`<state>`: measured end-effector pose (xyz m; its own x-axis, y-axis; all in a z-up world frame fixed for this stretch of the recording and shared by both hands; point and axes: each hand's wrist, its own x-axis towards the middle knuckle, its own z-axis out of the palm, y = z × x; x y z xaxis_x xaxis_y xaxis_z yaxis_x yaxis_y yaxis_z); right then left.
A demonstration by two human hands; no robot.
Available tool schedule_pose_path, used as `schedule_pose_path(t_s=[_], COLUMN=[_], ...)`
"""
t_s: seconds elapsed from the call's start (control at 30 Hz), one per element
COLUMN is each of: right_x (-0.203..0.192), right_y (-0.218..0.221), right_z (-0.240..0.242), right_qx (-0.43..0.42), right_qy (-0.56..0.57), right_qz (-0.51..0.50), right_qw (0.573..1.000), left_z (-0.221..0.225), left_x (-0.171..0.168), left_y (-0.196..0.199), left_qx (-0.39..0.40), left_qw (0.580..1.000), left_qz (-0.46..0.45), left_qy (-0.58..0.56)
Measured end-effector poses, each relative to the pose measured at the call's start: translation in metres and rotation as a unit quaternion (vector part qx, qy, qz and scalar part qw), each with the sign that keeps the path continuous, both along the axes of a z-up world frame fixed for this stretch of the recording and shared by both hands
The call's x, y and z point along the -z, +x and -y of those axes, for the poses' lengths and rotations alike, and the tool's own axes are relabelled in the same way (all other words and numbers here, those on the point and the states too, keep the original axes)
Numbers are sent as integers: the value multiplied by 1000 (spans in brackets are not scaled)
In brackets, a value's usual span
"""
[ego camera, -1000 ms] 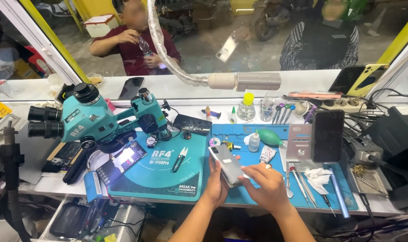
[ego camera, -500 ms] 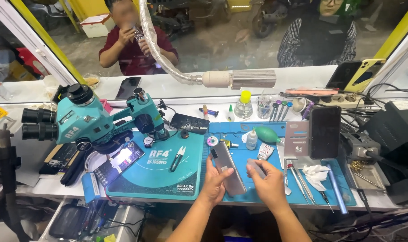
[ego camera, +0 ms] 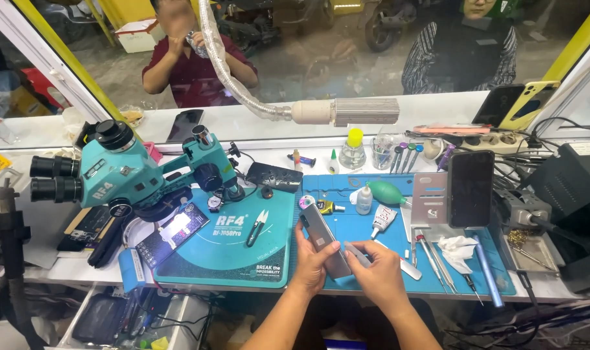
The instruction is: Technician disassembling a mobile phone at a repair station, removing the back cover and internal components.
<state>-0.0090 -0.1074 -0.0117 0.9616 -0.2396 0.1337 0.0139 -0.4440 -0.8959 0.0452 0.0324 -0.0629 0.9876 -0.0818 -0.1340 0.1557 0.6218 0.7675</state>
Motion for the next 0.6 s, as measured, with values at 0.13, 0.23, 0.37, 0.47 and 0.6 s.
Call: schedule_pose_path(t_s=[0.13,0.23,0.37,0.47,0.6], right_x=[4,2,-3,-5,-8], right_y=[2,4,6,8,8], right_z=[0,-2,-5,-11,-21], right_qx=[8,21,27,33,41], right_qy=[-7,2,8,12,30], right_qz=[-2,3,80,135,190], right_qw=[1000,1000,996,990,980], left_z=[1,1,-3,-2,-2], left_x=[-4,3,9,2,-14], left_y=[-2,-1,-5,-8,-15], left_qx=[7,19,76,82,79], left_qw=[1000,999,986,982,964], left_qz=[21,37,136,119,106], left_qy=[-16,-7,56,125,229])
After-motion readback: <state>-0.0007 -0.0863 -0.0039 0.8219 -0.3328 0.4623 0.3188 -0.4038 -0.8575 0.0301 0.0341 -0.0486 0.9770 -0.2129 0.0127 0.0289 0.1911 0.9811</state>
